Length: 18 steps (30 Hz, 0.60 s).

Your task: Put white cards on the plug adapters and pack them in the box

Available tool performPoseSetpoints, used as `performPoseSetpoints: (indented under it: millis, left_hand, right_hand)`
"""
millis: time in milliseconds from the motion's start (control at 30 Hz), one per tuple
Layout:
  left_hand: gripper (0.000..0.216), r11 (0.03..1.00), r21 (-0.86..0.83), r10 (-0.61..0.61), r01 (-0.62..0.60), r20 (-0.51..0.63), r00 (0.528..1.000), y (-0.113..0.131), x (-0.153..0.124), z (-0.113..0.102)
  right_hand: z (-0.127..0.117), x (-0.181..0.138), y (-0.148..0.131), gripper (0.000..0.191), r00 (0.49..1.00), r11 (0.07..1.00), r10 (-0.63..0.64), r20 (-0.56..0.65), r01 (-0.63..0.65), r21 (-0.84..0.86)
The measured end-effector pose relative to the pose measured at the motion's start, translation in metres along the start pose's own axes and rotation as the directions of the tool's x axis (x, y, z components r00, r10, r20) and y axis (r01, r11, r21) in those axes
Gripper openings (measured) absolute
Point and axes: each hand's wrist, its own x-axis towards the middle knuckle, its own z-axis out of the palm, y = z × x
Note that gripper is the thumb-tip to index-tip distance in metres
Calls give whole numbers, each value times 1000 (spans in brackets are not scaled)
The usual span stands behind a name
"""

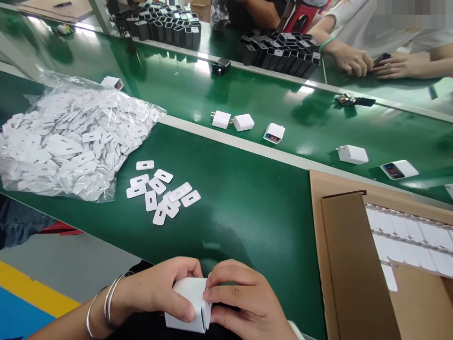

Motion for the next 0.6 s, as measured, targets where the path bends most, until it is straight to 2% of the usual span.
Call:
performPoseSetpoints:
  millis: [233,400,500,600]
  left_hand:
    - [57,992,-118,-38,38,7,999,-5,5,0]
    - [55,963,-260,-61,73,51,997,-13,7,1]
    - [52,933,-357,-16,34,52,999,-16,8,4]
    - [49,875,-481,106,-50,88,991,-16,9,11]
  right_hand:
    - [0,-2,-1,21,1000,998,-27,6,26,51]
    - [3,-2,-2,36,1000,998,4,-3,-3,68]
    - [4,-5,-2,42,1000,996,20,-6,-20,91]
    - [9,-10,-3,42,998,999,21,-52,-20,36]
